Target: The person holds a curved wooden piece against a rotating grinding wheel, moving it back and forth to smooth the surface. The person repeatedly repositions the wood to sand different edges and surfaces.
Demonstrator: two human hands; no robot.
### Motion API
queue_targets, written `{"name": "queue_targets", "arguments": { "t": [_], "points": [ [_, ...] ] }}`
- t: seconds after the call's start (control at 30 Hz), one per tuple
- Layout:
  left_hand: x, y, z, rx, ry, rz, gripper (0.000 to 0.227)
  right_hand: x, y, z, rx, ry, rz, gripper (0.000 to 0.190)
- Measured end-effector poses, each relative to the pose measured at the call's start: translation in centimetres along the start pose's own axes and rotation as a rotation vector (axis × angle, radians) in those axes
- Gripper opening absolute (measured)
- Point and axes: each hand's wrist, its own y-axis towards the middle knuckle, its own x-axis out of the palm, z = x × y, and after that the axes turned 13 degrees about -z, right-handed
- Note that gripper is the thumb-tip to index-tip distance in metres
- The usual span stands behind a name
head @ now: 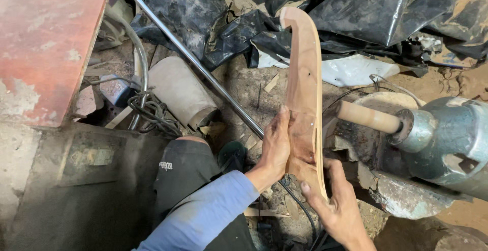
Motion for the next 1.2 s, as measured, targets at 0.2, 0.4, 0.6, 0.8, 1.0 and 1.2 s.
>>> {"name": "queue_targets", "arguments": {
  "t": [0.2,0.4,0.6,0.8,1.0,1.2],
  "points": [
    [0.1,-0.2,0.0,0.003,0.018,0.030,0.067,-0.2,0.0,0.1,0.099,0.059,-0.013,0.044],
    [0.0,-0.2,0.0,0.136,0.161,0.100,0.047,-1.0,0.8,0.6,0.149,0.454,-0.094,0.052],
    [0.3,-0.4,2.3,0.145,0.041,0.057,0.035,-1.6,1.5,2.0,0.152,0.692,-0.138,0.054],
    [0.2,-2.2,5.4,0.033,-0.028,0.022,0.038,-1.7,2.6,3.9,0.240,1.043,0.139,0.042],
    [0.1,-6.9,4.7,-0.014,-0.051,0.054,0.055,0.5,3.4,4.4,0.192,1.223,-0.034,0.047],
    [-1.7,-9.7,3.4,-0.231,0.007,-0.126,0.062,-0.1,3.4,5.4,0.163,1.165,0.022,0.042]
  ]
}}
